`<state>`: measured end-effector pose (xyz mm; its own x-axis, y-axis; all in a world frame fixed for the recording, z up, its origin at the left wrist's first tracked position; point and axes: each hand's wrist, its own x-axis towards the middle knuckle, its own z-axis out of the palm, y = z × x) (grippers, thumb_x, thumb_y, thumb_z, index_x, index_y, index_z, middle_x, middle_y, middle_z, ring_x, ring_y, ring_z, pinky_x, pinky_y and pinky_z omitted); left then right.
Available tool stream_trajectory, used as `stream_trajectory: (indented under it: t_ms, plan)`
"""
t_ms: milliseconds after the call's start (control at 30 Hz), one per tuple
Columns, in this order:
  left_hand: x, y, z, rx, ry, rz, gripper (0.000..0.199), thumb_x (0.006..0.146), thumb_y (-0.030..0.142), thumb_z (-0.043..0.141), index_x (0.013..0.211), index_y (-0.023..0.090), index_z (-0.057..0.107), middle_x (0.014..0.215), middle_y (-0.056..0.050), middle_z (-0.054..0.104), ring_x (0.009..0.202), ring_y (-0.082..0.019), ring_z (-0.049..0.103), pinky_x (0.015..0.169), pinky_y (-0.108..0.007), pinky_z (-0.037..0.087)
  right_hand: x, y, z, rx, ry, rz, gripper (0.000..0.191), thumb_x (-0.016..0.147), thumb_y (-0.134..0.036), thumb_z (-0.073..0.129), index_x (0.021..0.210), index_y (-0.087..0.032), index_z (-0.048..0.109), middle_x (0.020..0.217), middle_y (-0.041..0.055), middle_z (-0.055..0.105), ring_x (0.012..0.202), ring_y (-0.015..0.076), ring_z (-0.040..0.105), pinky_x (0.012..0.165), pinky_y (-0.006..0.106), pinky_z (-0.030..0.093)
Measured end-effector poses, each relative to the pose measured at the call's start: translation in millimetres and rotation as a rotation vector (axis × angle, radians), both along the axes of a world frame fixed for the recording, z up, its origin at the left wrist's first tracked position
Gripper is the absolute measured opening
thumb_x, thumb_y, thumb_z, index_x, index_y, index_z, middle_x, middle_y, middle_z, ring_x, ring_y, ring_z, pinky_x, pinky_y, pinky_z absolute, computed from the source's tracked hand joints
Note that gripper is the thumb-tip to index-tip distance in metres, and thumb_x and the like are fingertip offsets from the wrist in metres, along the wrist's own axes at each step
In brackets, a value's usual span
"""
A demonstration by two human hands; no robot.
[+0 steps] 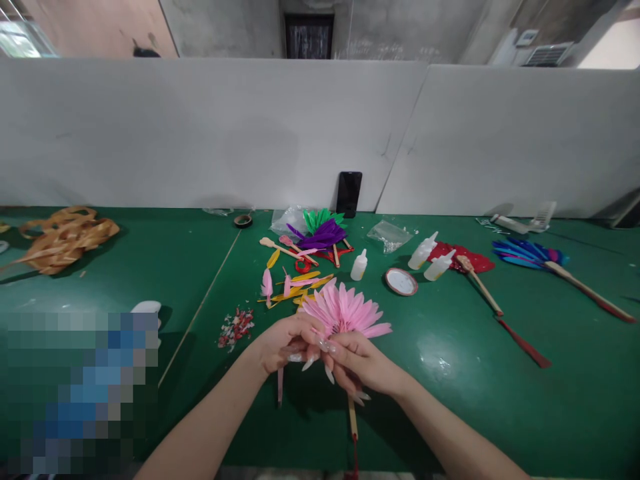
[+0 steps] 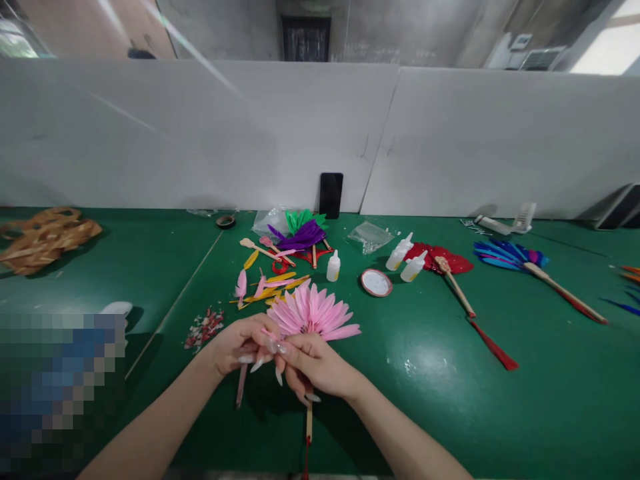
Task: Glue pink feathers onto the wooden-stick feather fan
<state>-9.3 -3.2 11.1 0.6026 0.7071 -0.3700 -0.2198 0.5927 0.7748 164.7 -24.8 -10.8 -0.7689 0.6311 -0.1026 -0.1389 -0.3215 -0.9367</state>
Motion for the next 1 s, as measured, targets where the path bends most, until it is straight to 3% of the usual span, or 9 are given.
stream_trajectory:
  t_ms: [400, 633, 1000]
  plan:
    - [-5.8, 4.3, 1.4, -0.027, 0.034, -0.161, 0.014, 0.046, 0.014, 0.049, 0.045, 0.009, 0.062, 0.035, -0.002, 0.053, 0.021, -0.002, 0.021, 0.025, -0.018, 0.004, -6.5, -4.4, -4.9, -0.037, -0.018, 0.05, 0.046, 0.084, -0.058, 0.049, 0.074, -0.014, 0.051, 0.038, -0.0078, 0.049, 0.023, 0.003, 0.035, 0.024, 0.012, 0.025]
    - [-6.7, 3.9, 1.4, -0.02, 0.017, -0.182, 0.016, 0.046, 0.014, 0.048, 0.047, 0.009, 0.063, 0.034, -0.001, 0.053, 0.02, -0.002, 0.017, 0.024, -0.017, 0.005, -6.9, -5.7, -6.1, -0.033, -0.032, 0.025, 0.046, 0.084, -0.058, 0.049, 0.073, -0.014, 0.051, 0.037, -0.0078, 0.048, 0.023, 0.0032, 0.035, 0.025, 0.012, 0.026]
    - [-6.7, 3.2, 0.1, -0.004, 0.02, -0.192, 0.013, 0.048, 0.013, 0.049, 0.048, 0.009, 0.062, 0.033, -0.001, 0.05, 0.023, -0.004, 0.028, 0.026, -0.016, 0.01, -8.1, -6.9, -3.6, -0.032, -0.034, 0.025, 0.046, 0.085, -0.058, 0.048, 0.069, -0.014, 0.05, 0.036, -0.0063, 0.05, 0.023, 0.0032, 0.036, 0.025, 0.012, 0.026]
